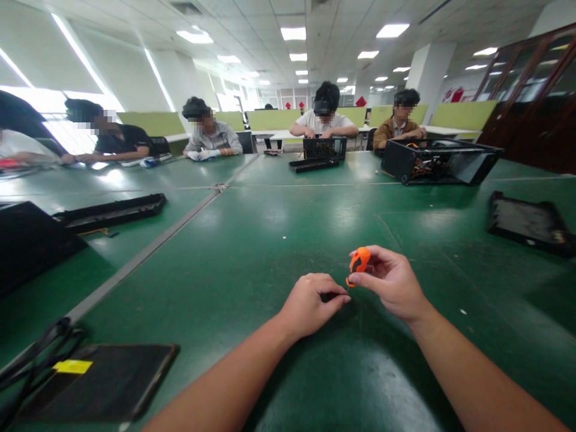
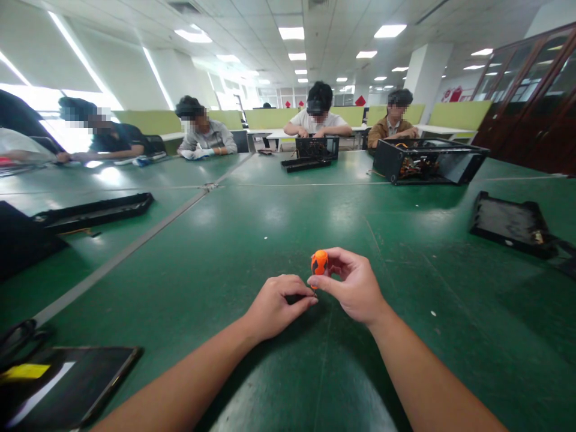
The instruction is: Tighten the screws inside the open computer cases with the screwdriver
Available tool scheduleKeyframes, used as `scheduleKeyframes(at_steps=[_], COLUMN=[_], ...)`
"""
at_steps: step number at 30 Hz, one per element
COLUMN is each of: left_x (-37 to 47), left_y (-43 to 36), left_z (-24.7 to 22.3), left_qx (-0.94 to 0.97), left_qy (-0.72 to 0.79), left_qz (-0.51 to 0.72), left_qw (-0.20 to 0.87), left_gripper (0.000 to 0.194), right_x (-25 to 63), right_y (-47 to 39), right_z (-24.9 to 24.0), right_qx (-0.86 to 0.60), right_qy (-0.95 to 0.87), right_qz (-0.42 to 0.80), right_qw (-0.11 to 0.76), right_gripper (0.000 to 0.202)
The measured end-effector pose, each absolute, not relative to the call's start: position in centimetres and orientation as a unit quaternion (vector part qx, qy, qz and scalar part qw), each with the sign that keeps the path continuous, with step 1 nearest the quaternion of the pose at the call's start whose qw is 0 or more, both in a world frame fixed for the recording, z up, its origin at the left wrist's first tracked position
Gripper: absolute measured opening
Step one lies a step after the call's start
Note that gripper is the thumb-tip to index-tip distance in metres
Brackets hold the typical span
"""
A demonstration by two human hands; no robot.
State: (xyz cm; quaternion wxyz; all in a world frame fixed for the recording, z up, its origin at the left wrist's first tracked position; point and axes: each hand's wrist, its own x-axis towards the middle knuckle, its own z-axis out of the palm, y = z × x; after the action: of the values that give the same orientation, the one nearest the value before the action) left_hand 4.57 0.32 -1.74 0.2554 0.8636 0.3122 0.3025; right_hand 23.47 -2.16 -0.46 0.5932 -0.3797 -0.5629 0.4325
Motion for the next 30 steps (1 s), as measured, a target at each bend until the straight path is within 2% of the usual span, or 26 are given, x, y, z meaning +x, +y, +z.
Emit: scheduleKeyframes(at_steps=[7,20,30], left_x=[4.45,4.5,4.43], left_y=[0.62,0.4,0.3], left_z=[-2.21,-1.97,-2.12], left_qx=[0.871,0.877,0.871], left_qy=[0.308,0.321,0.331], left_qz=[0.268,0.232,0.27], left_qw=[0.274,0.271,0.244], left_gripper=[0.011,0.011,0.009], right_x=[23.02,22.88,23.12], right_y=[-1.95,-2.07,-2.1], right_z=[-0.81,-0.68,-0.75], right_qx=[-0.402,-0.391,-0.385], right_qy=[-0.608,-0.609,-0.597], right_qz=[0.431,0.432,0.432], right_qw=[0.533,0.539,0.556], right_gripper=[0.026,0.026,0.024])
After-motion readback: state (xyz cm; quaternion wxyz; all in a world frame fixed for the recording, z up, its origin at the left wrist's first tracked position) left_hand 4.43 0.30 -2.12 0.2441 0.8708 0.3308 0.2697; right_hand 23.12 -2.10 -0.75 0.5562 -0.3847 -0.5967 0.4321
